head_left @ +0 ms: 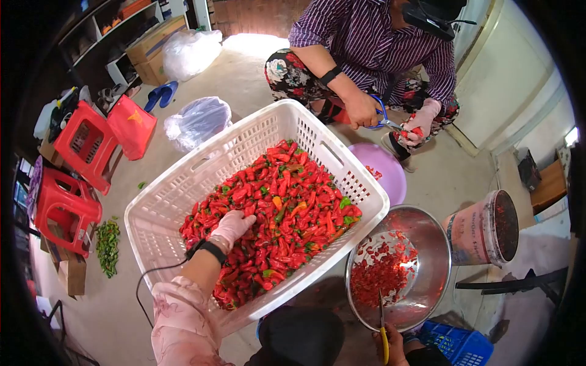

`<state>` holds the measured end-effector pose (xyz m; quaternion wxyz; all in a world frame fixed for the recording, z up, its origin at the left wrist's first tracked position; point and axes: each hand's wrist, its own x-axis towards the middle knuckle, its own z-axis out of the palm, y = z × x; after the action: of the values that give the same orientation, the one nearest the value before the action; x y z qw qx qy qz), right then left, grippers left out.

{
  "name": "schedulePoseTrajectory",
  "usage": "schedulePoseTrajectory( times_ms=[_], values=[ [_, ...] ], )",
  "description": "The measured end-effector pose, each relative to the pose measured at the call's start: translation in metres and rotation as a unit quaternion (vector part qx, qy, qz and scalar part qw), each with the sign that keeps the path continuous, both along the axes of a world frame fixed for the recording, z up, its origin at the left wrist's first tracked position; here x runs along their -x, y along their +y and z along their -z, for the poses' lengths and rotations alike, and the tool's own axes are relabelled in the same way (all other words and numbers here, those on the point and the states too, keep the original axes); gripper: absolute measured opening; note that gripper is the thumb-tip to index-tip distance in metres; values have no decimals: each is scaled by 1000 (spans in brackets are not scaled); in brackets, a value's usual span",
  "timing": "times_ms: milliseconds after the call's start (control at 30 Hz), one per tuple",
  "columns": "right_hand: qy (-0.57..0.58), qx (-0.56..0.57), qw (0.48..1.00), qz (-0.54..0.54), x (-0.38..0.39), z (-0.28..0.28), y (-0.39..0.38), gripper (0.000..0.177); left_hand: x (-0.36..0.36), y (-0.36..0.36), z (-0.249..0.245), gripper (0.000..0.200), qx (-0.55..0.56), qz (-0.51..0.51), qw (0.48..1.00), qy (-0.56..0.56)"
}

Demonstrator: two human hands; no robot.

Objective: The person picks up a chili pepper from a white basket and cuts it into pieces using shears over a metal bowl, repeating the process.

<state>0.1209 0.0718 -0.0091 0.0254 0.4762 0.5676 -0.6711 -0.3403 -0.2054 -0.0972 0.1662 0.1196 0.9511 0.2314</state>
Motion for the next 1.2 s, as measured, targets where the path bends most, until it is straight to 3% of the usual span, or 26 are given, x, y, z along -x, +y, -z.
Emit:
schedulePoseTrajectory(
  times_ms=[33,67,100,133,233,267,300,333,367,400,433,467,533,567,633,700,767,800,833,867,900,933,1000,1100,1167,1200],
  values=[
    [27,-71,997,-23,-2,10,-2,16,1,-7,-5,42,0,-1,1000,0],
    [54,-141,987,-46,-4,18,-3,16,1,-14,-10,37,-172,-140,960,-168],
    [53,-141,987,-47,-5,20,-2,16,-1,-17,-20,31,-331,-269,845,-324],
    [41,-120,991,-44,-7,20,0,15,-5,-19,-35,18,-390,-290,802,-349],
    [7,-29,999,-13,-1,11,6,12,2,-18,-35,11,-343,-275,850,-290],
    [-15,40,999,16,2,7,7,10,6,-13,-37,12,-238,-267,900,-248],
    [-16,40,999,16,4,8,7,10,14,-14,-16,12,-238,-268,900,-248],
    [-26,51,998,27,5,8,8,10,27,-15,19,20,-208,-219,952,-50],
    [-36,62,997,38,6,9,9,10,35,-14,40,27,-170,-161,961,150],
    [-38,61,997,39,9,5,6,10,28,3,-10,41,-68,-136,982,111],
    [-28,-12,999,-7,12,-1,0,12,31,4,-1,41,-68,-136,982,108],
    [-18,-85,995,-52,14,-4,-3,15,37,5,13,43,-48,-69,979,186],
    [-3,-38,999,-15,-5,23,5,14,47,6,45,41,17,36,958,283],
    [13,10,1000,22,-12,33,9,14,45,11,36,41,16,35,959,281],
    [2,33,996,83,-8,29,6,15,35,26,-2,42,136,-21,990,36],
    [-4,55,988,147,0,25,2,16,32,24,-11,38,166,0,986,14],
    [-5,25,984,174,3,23,2,20,25,11,-10,35,89,-47,994,-51],
    [-6,24,984,175,7,14,3,20,24,-7,34,31,-17,-76,995,62],
    [-23,-41,998,37,12,1,4,22,14,10,-33,24,-143,-204,934,-257],
    [-40,-105,988,-103,14,-7,4,26,12,3,-30,20,-236,-198,903,-300],
    [-41,-106,988,-103,12,-6,3,26,9,0,-34,17,-326,-191,862,-339],
    [-31,-77,993,-79,11,-2,2,26,4,3,-38,17,-327,-191,861,-340],
    [-21,-51,997,-56,11,-3,1,26,-11,19,-55,20,-430,-152,802,-385],
    [-39,-102,986,-128,13,-8,1,26,-28,61,-75,23,-274,-37,896,-347],
    [-44,-81,991,-92,7,3,2,28,-30,83,-11,26,-256,176,949,-47],
    [-45,-84,991,-91,7,2,2,28,-37,97,-17,34,-152,189,970,30]
  ],
)
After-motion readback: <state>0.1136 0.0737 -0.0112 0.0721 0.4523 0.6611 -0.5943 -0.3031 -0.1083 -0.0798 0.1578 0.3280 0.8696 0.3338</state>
